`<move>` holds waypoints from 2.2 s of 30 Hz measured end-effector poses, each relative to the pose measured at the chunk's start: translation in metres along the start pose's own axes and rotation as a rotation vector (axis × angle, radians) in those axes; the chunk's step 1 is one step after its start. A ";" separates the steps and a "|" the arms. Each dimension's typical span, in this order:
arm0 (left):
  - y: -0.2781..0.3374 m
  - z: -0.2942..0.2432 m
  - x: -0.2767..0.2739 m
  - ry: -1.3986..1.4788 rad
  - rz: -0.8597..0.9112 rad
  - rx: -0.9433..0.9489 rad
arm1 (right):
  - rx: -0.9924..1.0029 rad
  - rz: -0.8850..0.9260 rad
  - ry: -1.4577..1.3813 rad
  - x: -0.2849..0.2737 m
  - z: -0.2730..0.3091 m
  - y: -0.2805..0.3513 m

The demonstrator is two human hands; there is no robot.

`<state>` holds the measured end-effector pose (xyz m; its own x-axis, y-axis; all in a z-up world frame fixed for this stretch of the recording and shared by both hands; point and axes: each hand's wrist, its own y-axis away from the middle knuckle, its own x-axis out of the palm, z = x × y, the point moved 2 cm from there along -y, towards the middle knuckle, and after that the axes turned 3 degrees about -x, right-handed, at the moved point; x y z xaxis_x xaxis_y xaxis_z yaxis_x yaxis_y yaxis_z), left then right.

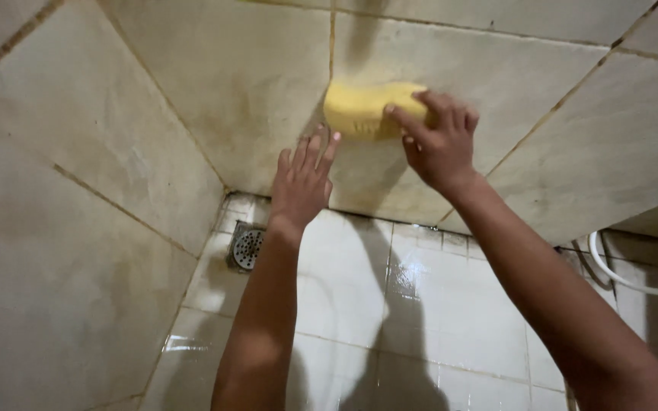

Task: The person scrubs the tiled wall and floor junction in a bathroom using a yellow sponge. They then pick up a handheld shower head and rinse the toilet bowl and the surrounding floor area with water.

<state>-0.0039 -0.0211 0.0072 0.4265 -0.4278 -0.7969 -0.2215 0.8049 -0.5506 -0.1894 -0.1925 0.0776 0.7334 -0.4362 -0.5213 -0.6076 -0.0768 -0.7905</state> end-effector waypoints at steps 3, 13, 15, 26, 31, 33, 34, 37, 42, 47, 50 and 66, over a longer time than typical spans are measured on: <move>-0.001 0.002 0.007 -0.023 0.062 0.025 | 0.075 0.094 -0.027 0.000 -0.001 0.003; 0.002 0.001 -0.004 -0.043 0.038 0.057 | -0.090 0.153 0.087 0.009 -0.005 0.017; 0.004 0.002 -0.009 0.014 0.014 0.043 | 0.025 0.091 -0.007 0.002 -0.007 0.009; 0.007 -0.031 -0.023 0.075 0.257 -0.081 | -0.103 0.458 0.043 0.016 -0.012 0.100; -0.003 -0.113 -0.014 0.225 0.271 -0.053 | -0.095 0.774 0.195 -0.020 -0.049 0.155; -0.005 -0.150 -0.012 0.259 0.314 0.113 | 0.042 1.041 0.308 -0.037 -0.065 0.185; -0.009 -0.172 -0.003 0.281 0.313 0.133 | 0.057 1.061 0.323 -0.054 -0.074 0.193; -0.018 -0.212 0.010 0.374 0.188 0.286 | -0.007 1.192 0.374 -0.086 -0.085 0.202; -0.034 -0.244 -0.012 0.421 0.175 0.276 | 0.098 1.041 0.354 -0.147 -0.090 0.176; -0.040 -0.264 -0.013 0.490 -0.017 0.223 | -0.003 0.978 0.407 -0.159 -0.104 0.161; -0.047 -0.262 -0.018 0.489 -0.060 0.149 | 0.000 0.867 0.403 -0.158 -0.119 0.158; -0.083 -0.248 -0.041 0.380 -0.225 0.052 | 0.347 0.098 0.406 -0.177 -0.192 0.150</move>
<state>-0.2207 -0.1725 0.0241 0.1041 -0.7075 -0.6990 -0.1112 0.6901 -0.7151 -0.4687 -0.2985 0.1131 0.4601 -0.7428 -0.4863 -0.4807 0.2521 -0.8399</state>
